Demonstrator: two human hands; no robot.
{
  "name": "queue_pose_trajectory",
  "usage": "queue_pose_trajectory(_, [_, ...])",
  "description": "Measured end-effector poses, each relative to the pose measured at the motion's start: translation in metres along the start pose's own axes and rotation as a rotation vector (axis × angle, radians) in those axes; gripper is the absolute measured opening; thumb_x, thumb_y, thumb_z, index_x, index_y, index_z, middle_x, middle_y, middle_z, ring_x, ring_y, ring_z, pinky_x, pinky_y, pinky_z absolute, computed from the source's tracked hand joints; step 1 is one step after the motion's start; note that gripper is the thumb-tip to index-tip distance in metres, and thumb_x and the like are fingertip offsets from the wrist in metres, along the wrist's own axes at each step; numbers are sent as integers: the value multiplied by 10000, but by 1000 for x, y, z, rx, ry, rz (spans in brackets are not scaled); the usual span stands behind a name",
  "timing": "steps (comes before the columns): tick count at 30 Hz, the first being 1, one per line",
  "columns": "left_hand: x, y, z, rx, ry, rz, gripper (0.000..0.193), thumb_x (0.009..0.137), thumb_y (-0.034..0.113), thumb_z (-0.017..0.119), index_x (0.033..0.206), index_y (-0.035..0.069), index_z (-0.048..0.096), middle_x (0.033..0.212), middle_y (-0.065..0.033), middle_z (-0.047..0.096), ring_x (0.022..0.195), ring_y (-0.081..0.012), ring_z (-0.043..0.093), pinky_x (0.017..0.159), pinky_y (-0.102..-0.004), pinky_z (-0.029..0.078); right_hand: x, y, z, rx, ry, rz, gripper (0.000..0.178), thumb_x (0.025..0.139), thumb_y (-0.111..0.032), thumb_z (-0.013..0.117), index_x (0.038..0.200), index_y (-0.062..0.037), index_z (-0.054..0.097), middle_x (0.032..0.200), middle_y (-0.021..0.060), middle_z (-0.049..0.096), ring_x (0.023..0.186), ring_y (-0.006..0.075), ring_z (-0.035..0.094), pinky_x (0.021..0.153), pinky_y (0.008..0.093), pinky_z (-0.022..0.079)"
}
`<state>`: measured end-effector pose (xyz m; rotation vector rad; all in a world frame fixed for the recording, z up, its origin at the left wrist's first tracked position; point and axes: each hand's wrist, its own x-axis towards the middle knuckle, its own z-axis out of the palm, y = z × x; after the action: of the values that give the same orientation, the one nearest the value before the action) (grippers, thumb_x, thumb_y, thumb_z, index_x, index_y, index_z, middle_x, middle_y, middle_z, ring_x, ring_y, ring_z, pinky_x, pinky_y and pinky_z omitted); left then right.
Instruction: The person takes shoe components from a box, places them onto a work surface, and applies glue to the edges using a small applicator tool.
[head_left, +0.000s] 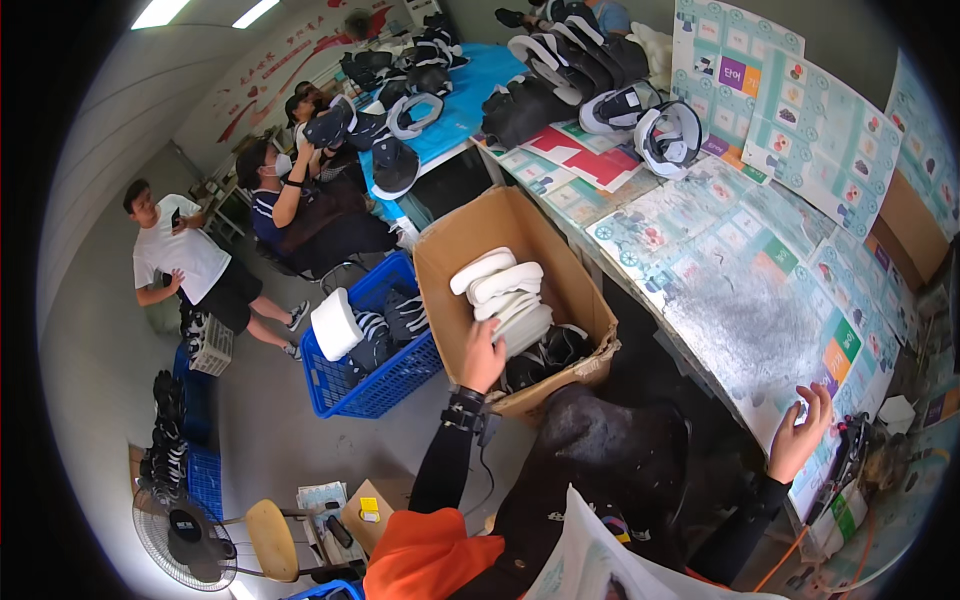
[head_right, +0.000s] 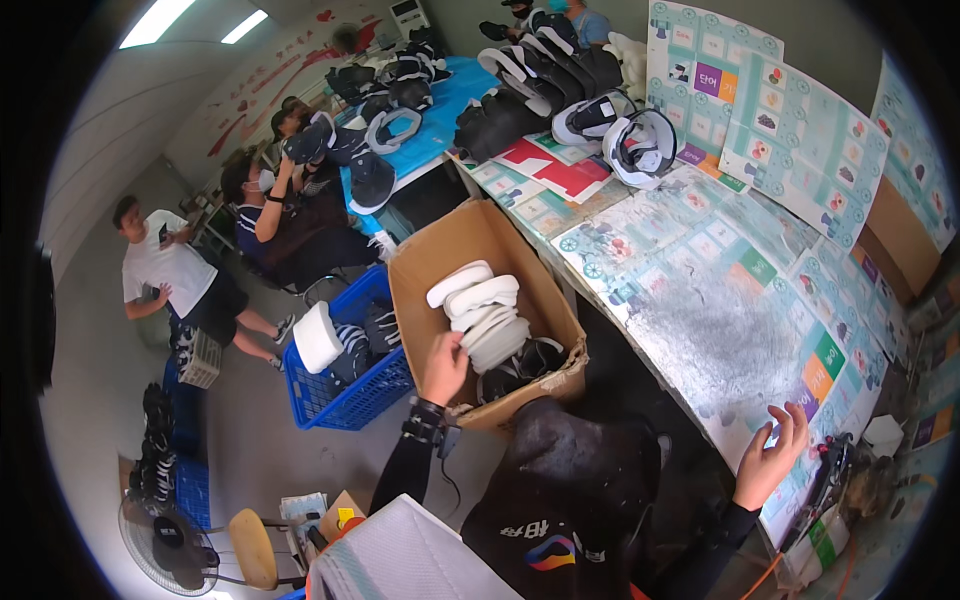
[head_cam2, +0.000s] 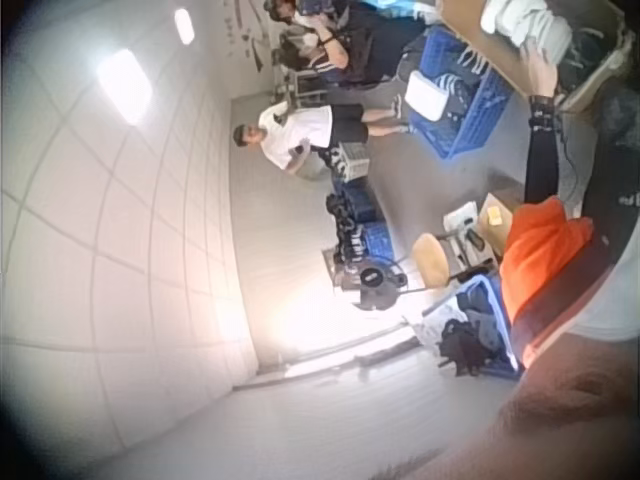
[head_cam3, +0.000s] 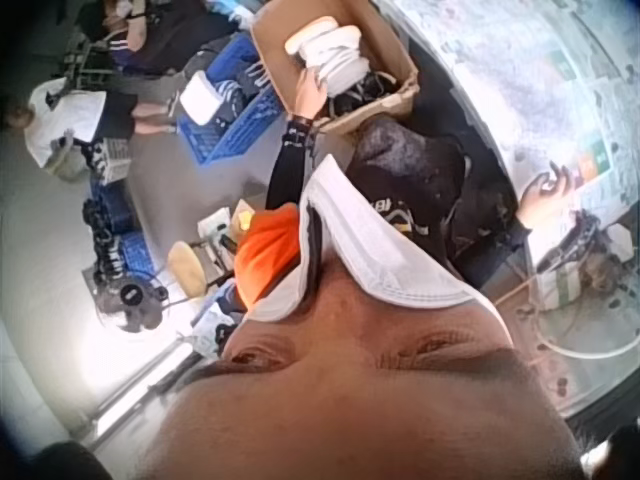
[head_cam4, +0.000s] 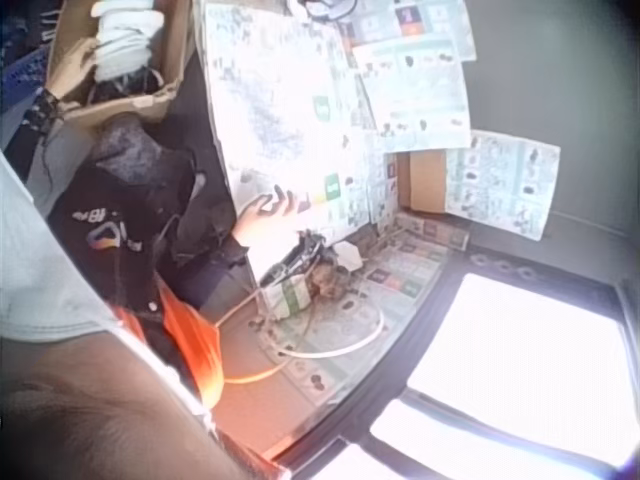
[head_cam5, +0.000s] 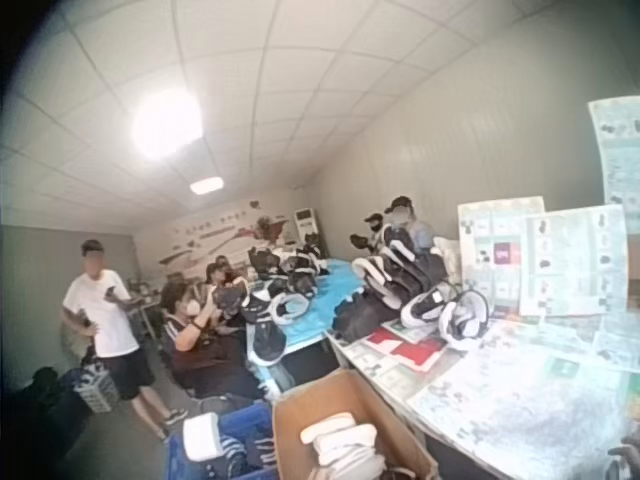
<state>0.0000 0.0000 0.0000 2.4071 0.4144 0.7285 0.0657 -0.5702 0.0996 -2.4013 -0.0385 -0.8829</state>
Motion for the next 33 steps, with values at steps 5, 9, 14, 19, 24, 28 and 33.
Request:
queue_pose_trajectory(5, [-67, -18, 73, 2, -179, -21, 253, 936, 208, 695, 1142, 67, 654, 1111, -155, 673, 1071, -399, 624, 912, -499, 506, -3, 12, -6, 7, 25, 9, 213, 887, 78, 564, 1048, -5, 675, 1283, 159, 606, 1278, 362, 534, 1082, 457, 410])
queue_pose_trajectory(9, [-80, -24, 103, -34, -191, -35, 200, 941, 182, 687, 1095, 57, 660, 1059, -169, 672, 1015, -414, 640, 864, -514, 521, -3, 14, 1, -21, 32, 20, 200, 885, 85, 562, 1035, 9, 671, 1272, 161, 609, 1273, 362, 541, 1077, 446, 414])
queue_pose_trajectory(14, [-86, -15, 117, -24, -114, -22, 121, 949, 147, 655, 1037, 65, 668, 989, -157, 691, 942, -403, 661, 820, -506, 535, -5, 20, 3, -24, 35, 25, 192, 887, 84, 570, 1035, 15, 670, 1275, 161, 610, 1276, 361, 541, 1079, 442, 414])
queue_pose_trajectory(19, [-82, -17, 115, -14, -134, -63, 141, 965, 158, 636, 1062, 64, 675, 1005, -177, 690, 958, -413, 655, 828, -482, 534, -4, 23, 7, -45, 39, 0, 180, 892, 86, 571, 1023, 16, 674, 1274, 160, 614, 1262, 357, 550, 1038, 433, 440])
queue_pose_trajectory(24, [-83, -19, 120, 6, -169, -127, 158, 972, 184, 617, 1059, 69, 682, 1024, -171, 704, 966, -405, 664, 832, -476, 537, -5, 23, 12, -32, 25, 0, 181, 898, 93, 564, 1025, 24, 673, 1274, 154, 615, 1254, 352, 553, 1014, 430, 451])
queue_pose_trajectory(28, [-84, -22, 124, 17, -146, -150, 156, 942, 199, 620, 1007, 78, 694, 985, -150, 716, 940, -392, 673, 812, -500, 538, -6, 23, 16, 18, 38, 23, 184, 910, 96, 556, 1035, 27, 672, 1286, 151, 607, 1254, 350, 551, 1013, 432, 452])
queue_pose_trajectory(33, [-83, -23, 125, 10, -146, -152, 159, 935, 197, 620, 995, 76, 704, 976, -156, 720, 923, -395, 675, 803, -498, 542, -5, 22, 14, -5, 21, 32, 183, 917, 91, 555, 1039, 25, 674, 1294, 150, 604, 1258, 348, 548, 1018, 430, 451])
